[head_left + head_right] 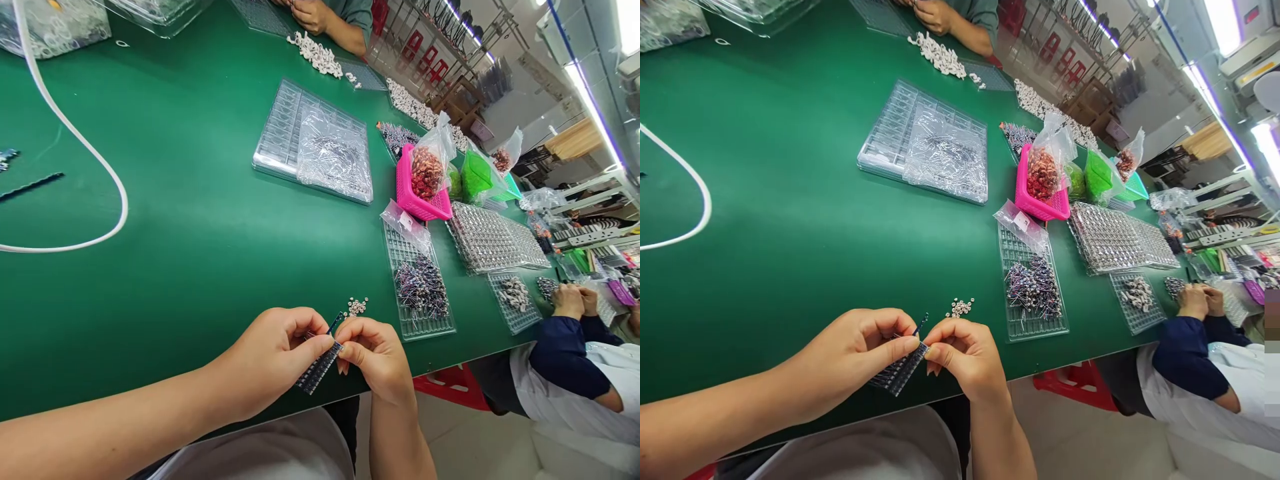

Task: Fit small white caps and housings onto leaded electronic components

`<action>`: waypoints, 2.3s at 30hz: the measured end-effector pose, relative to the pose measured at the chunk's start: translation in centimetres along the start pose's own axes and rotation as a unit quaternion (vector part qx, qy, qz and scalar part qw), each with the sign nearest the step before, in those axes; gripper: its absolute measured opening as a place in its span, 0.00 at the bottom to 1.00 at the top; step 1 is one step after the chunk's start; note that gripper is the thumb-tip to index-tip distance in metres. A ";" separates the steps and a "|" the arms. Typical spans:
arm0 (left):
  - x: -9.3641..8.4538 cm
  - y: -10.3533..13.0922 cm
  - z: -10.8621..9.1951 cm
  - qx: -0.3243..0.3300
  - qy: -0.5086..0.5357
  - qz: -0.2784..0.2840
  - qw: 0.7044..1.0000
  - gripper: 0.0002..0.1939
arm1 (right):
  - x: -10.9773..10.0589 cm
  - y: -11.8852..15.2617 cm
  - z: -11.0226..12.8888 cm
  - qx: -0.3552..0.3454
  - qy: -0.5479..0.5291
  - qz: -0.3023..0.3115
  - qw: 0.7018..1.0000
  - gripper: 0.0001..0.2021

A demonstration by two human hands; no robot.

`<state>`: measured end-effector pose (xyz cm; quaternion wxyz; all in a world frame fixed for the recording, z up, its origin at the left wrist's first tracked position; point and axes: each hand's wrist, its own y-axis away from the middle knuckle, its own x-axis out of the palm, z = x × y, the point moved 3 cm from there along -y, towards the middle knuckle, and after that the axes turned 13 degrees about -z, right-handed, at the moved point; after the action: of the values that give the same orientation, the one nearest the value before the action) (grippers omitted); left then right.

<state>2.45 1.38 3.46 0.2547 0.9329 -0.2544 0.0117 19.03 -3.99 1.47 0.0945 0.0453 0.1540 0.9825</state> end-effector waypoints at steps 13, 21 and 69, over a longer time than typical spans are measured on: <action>-0.1 -0.2 -0.2 0.013 -0.033 0.003 0.999 0.13 | 0.3 -0.2 0.2 0.009 -0.018 0.010 1.000 0.08; -0.2 -0.1 -0.1 0.021 -0.052 0.000 0.998 0.13 | 0.2 -0.2 0.3 0.010 -0.017 0.007 1.000 0.08; -0.6 -0.6 -0.1 0.072 -0.076 -0.070 0.992 0.11 | 0.0 0.5 0.2 -0.137 0.090 -0.116 0.980 0.05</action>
<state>2.24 2.15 3.13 0.1667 0.9625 -0.2058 -0.0582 18.93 -4.42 1.87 0.1989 -0.0744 0.0295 0.9768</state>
